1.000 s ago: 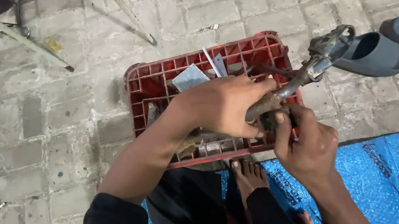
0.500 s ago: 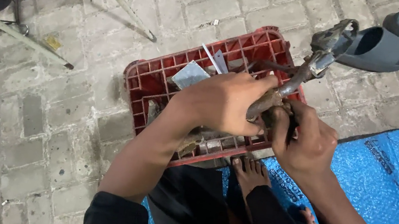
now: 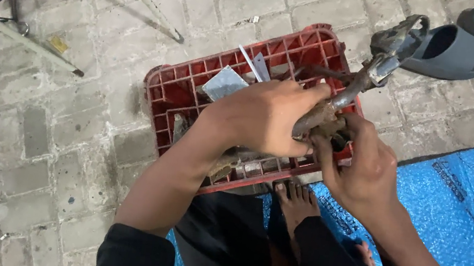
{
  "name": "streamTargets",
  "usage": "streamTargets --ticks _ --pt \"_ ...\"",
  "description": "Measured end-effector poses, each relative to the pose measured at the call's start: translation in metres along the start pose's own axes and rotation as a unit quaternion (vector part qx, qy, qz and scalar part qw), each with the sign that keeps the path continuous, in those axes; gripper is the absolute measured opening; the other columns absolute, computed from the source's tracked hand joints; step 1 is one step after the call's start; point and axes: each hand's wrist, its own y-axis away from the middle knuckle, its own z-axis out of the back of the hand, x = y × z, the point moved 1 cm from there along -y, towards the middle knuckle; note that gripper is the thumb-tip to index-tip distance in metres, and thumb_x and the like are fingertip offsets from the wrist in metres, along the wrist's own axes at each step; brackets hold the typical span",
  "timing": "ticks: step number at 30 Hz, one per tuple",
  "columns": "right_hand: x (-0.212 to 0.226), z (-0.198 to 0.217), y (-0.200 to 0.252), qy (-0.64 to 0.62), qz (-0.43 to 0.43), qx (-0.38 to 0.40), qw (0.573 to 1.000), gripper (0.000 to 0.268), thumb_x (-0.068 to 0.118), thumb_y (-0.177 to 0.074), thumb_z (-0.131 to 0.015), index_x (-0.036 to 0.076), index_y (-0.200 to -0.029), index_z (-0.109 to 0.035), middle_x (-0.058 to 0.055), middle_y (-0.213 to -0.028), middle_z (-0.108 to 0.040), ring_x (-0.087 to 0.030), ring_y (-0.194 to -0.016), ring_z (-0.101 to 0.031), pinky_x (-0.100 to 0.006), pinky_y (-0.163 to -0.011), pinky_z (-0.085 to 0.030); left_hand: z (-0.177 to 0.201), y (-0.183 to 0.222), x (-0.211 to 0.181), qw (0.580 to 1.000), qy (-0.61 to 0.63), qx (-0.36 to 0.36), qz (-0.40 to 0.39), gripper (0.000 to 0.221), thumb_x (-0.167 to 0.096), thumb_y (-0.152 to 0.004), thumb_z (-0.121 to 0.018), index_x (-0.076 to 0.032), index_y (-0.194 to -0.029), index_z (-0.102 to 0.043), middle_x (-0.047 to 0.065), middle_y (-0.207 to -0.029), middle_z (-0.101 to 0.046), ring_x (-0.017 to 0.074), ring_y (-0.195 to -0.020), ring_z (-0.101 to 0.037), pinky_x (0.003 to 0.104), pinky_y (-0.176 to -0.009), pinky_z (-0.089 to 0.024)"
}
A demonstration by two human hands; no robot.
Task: The person sits on the floor and works on a rusty bicycle pedal clamped in a red plastic crate, using their hands to pry and manipulate small parts of the pedal mechanism. They repeatedly reposition the pedal and work at its edges, handling small components over the crate.
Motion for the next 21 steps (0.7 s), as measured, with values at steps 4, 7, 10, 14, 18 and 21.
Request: streamTargets --ticks 4,7,10,14,18,21 --pt "-0.017 -0.006 0.008 0.060 0.033 -0.004 0.998 0.020 0.014 -0.104 -0.069 -0.005 -0.109 -0.065 -0.013 -0.074 -0.062 -0.036 -0.072 -0.069 -0.038 -0.068 -0.056 -0.002 -0.001 -0.001 1.000 -0.007 0.007 0.015 0.092 -0.038 -0.083 -0.078 0.004 -0.153 -0.037 0.019 -0.088 -0.064 0.0239 -0.065 -0.059 0.041 -0.058 -0.049" --pt "-0.022 -0.010 0.014 0.076 0.035 -0.025 0.996 0.018 0.015 -0.109 -0.061 -0.002 -0.107 -0.067 -0.008 -0.071 -0.060 -0.033 -0.069 -0.068 -0.036 -0.067 -0.056 -0.002 -0.001 -0.001 1.000 -0.006 0.007 0.018 0.091 -0.040 -0.084 -0.078 0.005 -0.152 -0.037 0.022 -0.095 -0.064 0.0243 -0.070 -0.060 0.040 -0.061 -0.050" --pt "-0.010 -0.005 0.010 0.022 0.004 0.002 1.000 0.022 0.015 -0.105 -0.069 -0.005 -0.113 -0.063 -0.014 -0.076 -0.061 -0.039 -0.076 -0.068 -0.042 -0.067 -0.056 -0.001 -0.001 -0.002 1.000 0.001 0.017 0.025 0.091 -0.040 -0.086 -0.076 0.005 -0.154 -0.036 0.021 -0.097 -0.065 0.0212 -0.071 -0.058 0.036 -0.062 -0.049" --pt "-0.011 -0.003 0.013 0.026 0.013 0.041 0.999 0.037 0.018 -0.099 -0.075 -0.007 -0.122 -0.061 -0.018 -0.088 -0.067 -0.042 -0.090 -0.069 -0.044 -0.076 -0.057 -0.004 0.001 0.000 1.000 -0.014 0.002 0.014 0.093 -0.040 -0.084 -0.076 0.005 -0.154 -0.035 0.024 -0.100 -0.063 0.0268 -0.075 -0.064 0.041 -0.062 -0.051" --pt "-0.007 0.010 0.002 0.012 0.004 0.035 0.999 0.029 0.013 -0.099 -0.078 -0.006 -0.115 -0.065 -0.014 -0.078 -0.067 -0.039 -0.082 -0.069 -0.040 -0.069 -0.057 -0.005 0.002 -0.001 1.000 -0.012 0.000 0.011 0.095 -0.040 -0.083 -0.077 0.004 -0.155 -0.034 0.021 -0.093 -0.064 0.0261 -0.071 -0.062 0.041 -0.062 -0.051" --pt "0.007 0.021 -0.008 -0.060 -0.117 0.112 0.985 0.034 -0.001 -0.087 -0.078 -0.012 -0.114 -0.060 -0.019 -0.084 -0.074 -0.020 -0.047 -0.057 -0.031 -0.043 -0.041 -0.007 0.006 -0.006 0.997 -0.037 -0.069 0.026 0.077 -0.033 -0.072 -0.082 -0.008 -0.138 -0.051 0.011 -0.090 -0.065 0.0294 -0.080 -0.066 0.039 -0.068 -0.051"
